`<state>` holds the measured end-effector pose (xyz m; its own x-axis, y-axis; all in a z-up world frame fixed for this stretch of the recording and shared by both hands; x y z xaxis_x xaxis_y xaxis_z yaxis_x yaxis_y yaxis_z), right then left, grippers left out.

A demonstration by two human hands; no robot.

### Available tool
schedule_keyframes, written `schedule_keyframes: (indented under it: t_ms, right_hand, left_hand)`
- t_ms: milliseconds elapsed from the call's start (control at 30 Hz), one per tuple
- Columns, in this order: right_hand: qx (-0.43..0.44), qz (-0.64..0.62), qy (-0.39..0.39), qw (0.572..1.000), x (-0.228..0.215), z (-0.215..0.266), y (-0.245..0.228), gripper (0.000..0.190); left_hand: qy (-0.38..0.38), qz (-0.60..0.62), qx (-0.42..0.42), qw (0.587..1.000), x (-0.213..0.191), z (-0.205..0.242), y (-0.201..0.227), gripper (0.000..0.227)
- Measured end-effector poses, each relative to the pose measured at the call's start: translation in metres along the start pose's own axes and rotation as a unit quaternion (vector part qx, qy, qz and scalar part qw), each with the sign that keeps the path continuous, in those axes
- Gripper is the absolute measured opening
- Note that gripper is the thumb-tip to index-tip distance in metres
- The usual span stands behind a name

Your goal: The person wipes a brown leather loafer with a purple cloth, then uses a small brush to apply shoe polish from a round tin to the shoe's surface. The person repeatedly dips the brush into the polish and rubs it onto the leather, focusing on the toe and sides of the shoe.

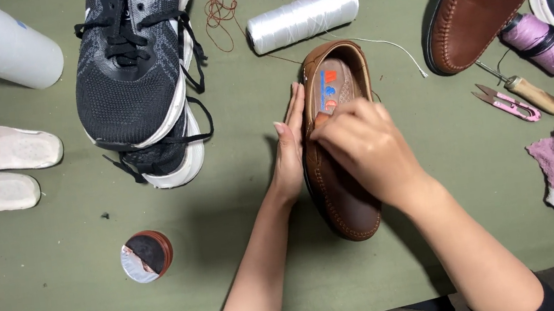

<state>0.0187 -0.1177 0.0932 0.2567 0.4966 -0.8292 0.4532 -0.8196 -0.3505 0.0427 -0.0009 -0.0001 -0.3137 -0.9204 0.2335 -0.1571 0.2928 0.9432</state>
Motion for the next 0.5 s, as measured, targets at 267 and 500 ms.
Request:
schedule_keyframes:
  t_ms: [267, 500]
  right_hand:
    - [0.056, -0.039, 0.008, 0.998, -0.001, 0.000, -0.002, 0.009]
    - [0.085, -0.051, 0.019, 0.995, -0.003, 0.000, 0.005, 0.009]
  left_hand:
    - [-0.022, 0.013, -0.010, 1.000, 0.002, 0.001, 0.004, 0.076]
    - [-0.039, 0.032, -0.029, 0.998, 0.009, 0.002, 0.021, 0.081]
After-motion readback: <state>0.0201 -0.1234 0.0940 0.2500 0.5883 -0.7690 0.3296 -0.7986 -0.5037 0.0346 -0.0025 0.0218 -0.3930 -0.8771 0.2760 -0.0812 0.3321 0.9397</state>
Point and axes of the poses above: each hand's wrist, its own z-axis away from the middle knuckle, its own x-axis out of the palm, y = z × x, the point moved 4 cm from there along -z, towards the middle knuckle, and after that the axes turned 9 degrees about x, right-handed, at the moved point
